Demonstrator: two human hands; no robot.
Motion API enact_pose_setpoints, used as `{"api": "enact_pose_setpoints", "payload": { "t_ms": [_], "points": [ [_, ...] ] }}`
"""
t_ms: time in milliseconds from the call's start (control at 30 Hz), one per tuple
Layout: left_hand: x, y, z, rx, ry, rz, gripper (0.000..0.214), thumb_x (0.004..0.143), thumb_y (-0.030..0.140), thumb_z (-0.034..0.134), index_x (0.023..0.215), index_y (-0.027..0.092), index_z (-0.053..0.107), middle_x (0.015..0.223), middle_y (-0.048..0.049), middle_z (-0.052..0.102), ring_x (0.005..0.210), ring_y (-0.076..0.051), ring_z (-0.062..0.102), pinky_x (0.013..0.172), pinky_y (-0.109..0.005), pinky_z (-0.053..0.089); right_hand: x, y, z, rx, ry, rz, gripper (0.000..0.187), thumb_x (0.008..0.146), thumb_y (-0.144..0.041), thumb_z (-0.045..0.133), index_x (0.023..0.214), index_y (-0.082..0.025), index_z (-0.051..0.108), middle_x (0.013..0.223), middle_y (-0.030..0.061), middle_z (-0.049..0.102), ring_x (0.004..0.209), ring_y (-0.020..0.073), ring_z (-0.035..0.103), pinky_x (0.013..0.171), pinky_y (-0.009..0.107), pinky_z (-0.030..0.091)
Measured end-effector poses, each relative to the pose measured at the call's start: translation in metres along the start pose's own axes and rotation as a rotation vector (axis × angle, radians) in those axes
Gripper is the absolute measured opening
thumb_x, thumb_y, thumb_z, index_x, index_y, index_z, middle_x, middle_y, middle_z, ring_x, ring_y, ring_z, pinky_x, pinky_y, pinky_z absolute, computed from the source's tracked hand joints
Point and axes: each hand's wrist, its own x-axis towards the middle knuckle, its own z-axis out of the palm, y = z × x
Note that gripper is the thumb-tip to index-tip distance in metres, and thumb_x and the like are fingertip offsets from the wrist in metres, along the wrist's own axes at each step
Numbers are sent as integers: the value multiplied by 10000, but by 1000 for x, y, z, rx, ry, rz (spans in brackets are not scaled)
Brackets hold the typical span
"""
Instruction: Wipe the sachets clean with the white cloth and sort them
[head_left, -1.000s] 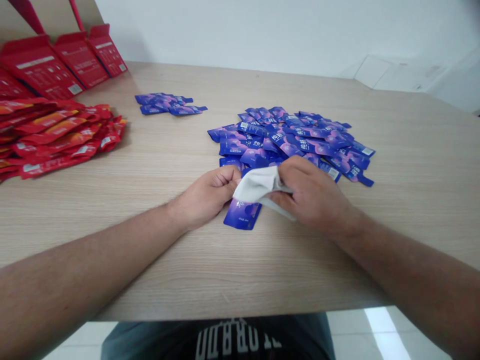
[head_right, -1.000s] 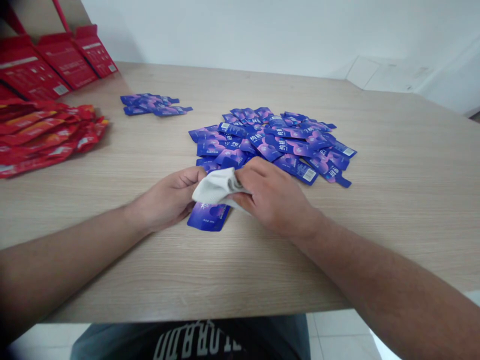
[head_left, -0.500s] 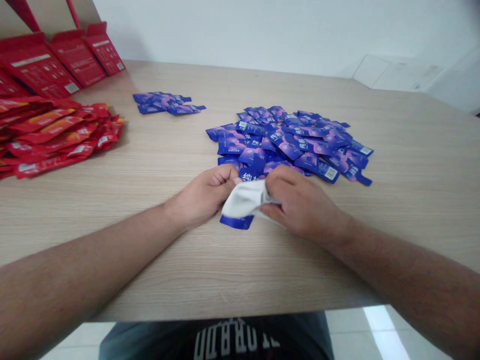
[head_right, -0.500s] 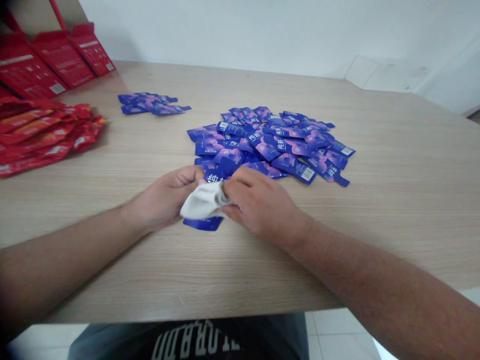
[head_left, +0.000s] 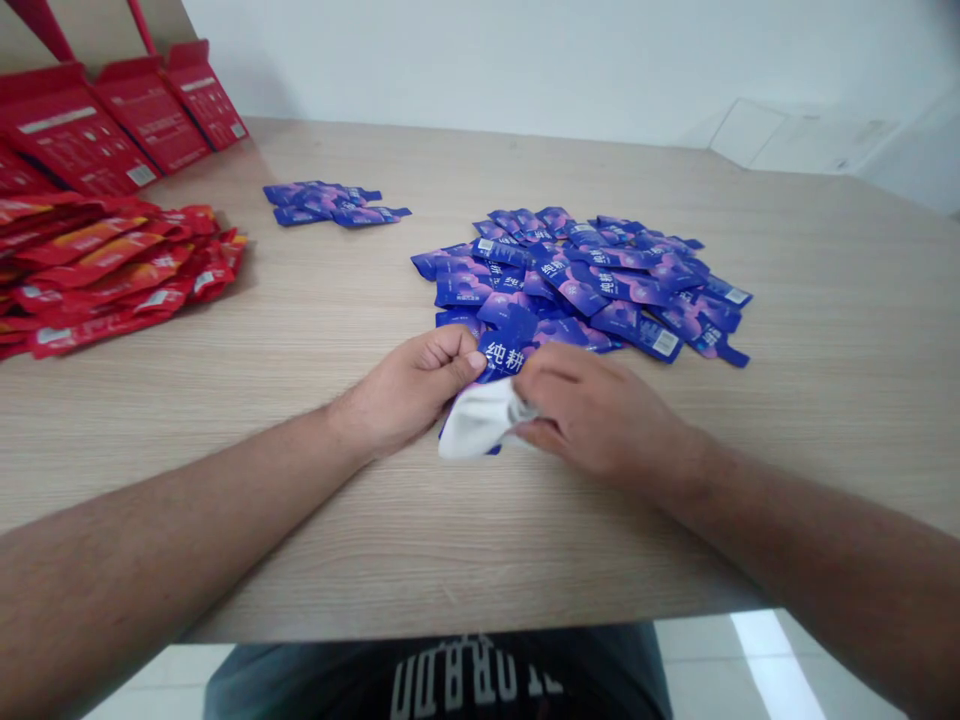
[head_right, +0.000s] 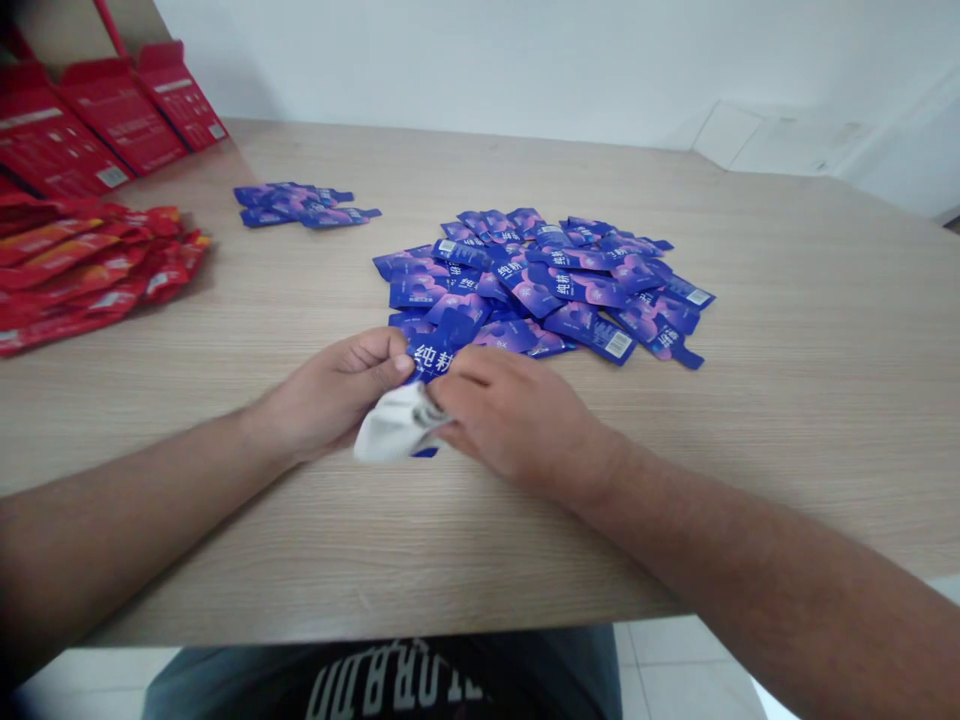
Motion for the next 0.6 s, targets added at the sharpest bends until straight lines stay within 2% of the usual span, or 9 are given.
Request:
{"api": "enact_pose_setpoints", "payload": {
  "t_ms": [67, 133, 267, 300, 333, 433, 467, 533, 600],
  "points": [
    [0, 0, 1, -28, 7, -12, 329, 870, 404, 768, 806, 182, 534, 598, 56, 517, 478, -63, 414, 460, -185, 298, 0, 6, -2, -26, 101, 145, 211, 984, -381, 640, 940, -178, 602, 963, 80, 620, 905, 240, 583, 786, 362, 456],
    [1, 0, 1, -54, 20, -21, 334, 860, 395, 781, 799, 181, 533, 596, 56, 520, 475, -62, 416, 459, -185, 305, 0, 6, -2, -18, 122, 179, 221, 980, -386, 645, 924, -179, 595, 956, 84, 617, 898, 240, 581, 779, 361, 460],
    [0, 2, 2, -49, 18, -17, 315, 855, 366, 785, 795, 175, 542, 633, 41, 555, 511, -72, 467, 479, -186, 345, 0, -3, -1, 30, -61, -64, 114, 974, -307, 652, 960, -196, 629, 982, 67, 636, 913, 229, 585, 806, 354, 465],
    [0, 2, 2, -44, 14, -14, 315, 856, 366, 784, 794, 175, 541, 634, 40, 556, 510, -72, 467, 476, -185, 342, 0, -3, -1, 23, -71, -79, 108, 978, -304, 646, 968, -197, 633, 984, 67, 639, 922, 231, 586, 808, 355, 462],
    [0, 2, 2, -47, 12, -12, 319, 858, 371, 783, 793, 176, 539, 628, 42, 552, 502, -70, 461, 470, -184, 334, 0, -1, -1, 10, -43, -51, 124, 983, -317, 642, 968, -195, 631, 985, 70, 640, 929, 234, 587, 809, 358, 460],
    [1, 2, 2, -65, 17, -24, 326, 865, 382, 777, 794, 179, 532, 594, 54, 521, 462, -59, 415, 445, -181, 299, 0, 10, -3, -32, 131, 163, 240, 980, -411, 650, 917, -184, 602, 954, 81, 625, 905, 242, 584, 786, 363, 455],
    [1, 2, 2, -66, 21, -28, 324, 865, 379, 777, 793, 177, 533, 589, 56, 516, 458, -56, 407, 443, -179, 297, 0, 11, -4, -39, 148, 197, 259, 972, -423, 658, 900, -183, 593, 940, 81, 619, 890, 242, 582, 772, 363, 453],
    [1, 2, 2, -62, 28, -33, 315, 865, 367, 776, 794, 175, 537, 600, 50, 531, 474, -60, 431, 454, -178, 319, 1, 9, -3, -23, 104, 146, 237, 963, -395, 673, 895, -184, 590, 943, 77, 617, 889, 240, 582, 772, 360, 456],
    [0, 2, 1, -55, 30, -28, 310, 862, 359, 777, 793, 172, 539, 626, 39, 559, 507, -70, 475, 478, -180, 357, 1, 2, -2, 5, 3, -6, 163, 964, -335, 672, 929, -189, 607, 967, 69, 628, 912, 237, 587, 794, 354, 462]
  ]
}}
